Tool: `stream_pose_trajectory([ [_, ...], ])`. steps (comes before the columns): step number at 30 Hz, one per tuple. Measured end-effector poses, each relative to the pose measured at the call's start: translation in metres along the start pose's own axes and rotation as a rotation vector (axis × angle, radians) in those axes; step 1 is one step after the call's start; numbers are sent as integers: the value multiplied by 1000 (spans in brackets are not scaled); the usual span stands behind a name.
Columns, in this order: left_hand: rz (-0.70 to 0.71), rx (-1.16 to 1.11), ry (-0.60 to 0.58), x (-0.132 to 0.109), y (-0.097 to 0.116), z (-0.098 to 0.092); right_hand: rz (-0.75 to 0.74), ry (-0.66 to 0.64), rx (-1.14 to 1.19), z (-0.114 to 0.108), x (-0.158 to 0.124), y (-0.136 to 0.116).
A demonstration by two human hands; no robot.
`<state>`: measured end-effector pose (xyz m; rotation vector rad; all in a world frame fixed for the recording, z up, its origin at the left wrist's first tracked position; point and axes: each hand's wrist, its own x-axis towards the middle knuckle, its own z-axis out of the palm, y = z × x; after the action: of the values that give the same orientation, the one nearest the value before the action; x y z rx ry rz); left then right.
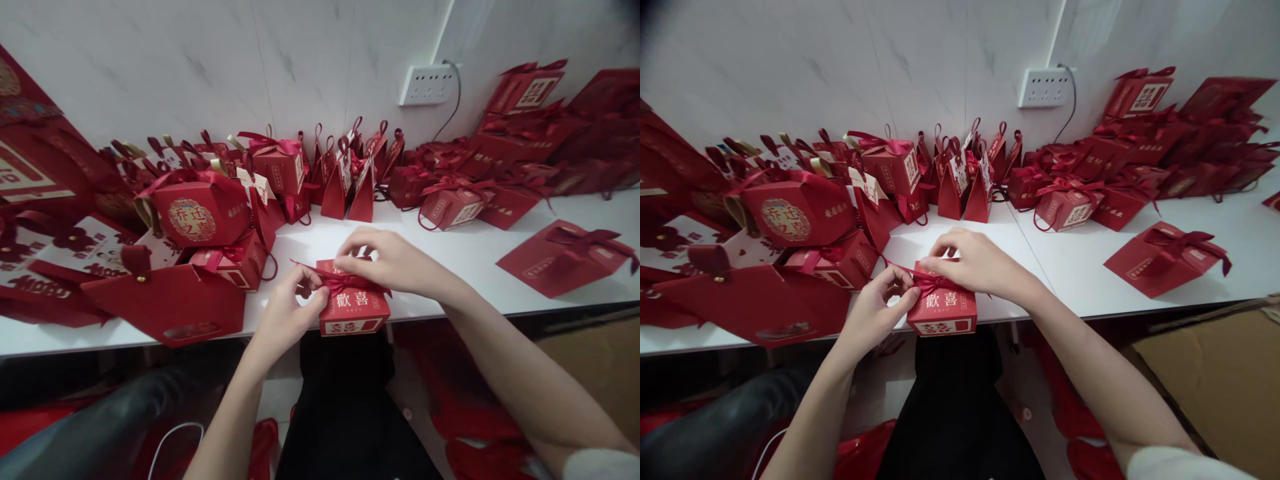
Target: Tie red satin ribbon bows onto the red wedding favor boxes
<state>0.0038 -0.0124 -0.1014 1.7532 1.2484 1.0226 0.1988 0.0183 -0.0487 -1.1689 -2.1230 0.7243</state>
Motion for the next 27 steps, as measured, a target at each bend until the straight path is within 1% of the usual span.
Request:
stream_pose_trajectory([
  [2,40,38,5,-1,0,0,-14,-196,-131,3,18,-11],
  [3,60,64,8,-2,0,0,-11,-260,-175,4,25,-14],
  [4,79,87,13,-3,0,0,-7,-302,-207,5,29,-16],
  [6,109,104,20,-4,0,1,-2,-341,-235,6,33,-17],
  [8,129,98,25,-5,0,1,0,-333,-232,6,32,-16],
  [9,142,100,33,-6,1,2,8,-306,-217,6,30,-16],
  [13,213,191,45,-6,6,3,17,-111,-127,10,21,-18],
  [15,244,230,35,-6,9,4,2,-49,-87,13,18,-19],
  [17,263,249,32,-7,10,4,25,-58,-18,17,17,-17],
  [20,278,280,50,-6,10,4,91,-112,169,20,21,-10],
  [23,291,306,58,-5,9,3,134,-112,331,19,26,-2],
  [25,301,318,49,-5,9,3,145,-129,354,17,29,2],
  [27,308,328,33,-4,10,3,124,-188,305,13,30,4],
])
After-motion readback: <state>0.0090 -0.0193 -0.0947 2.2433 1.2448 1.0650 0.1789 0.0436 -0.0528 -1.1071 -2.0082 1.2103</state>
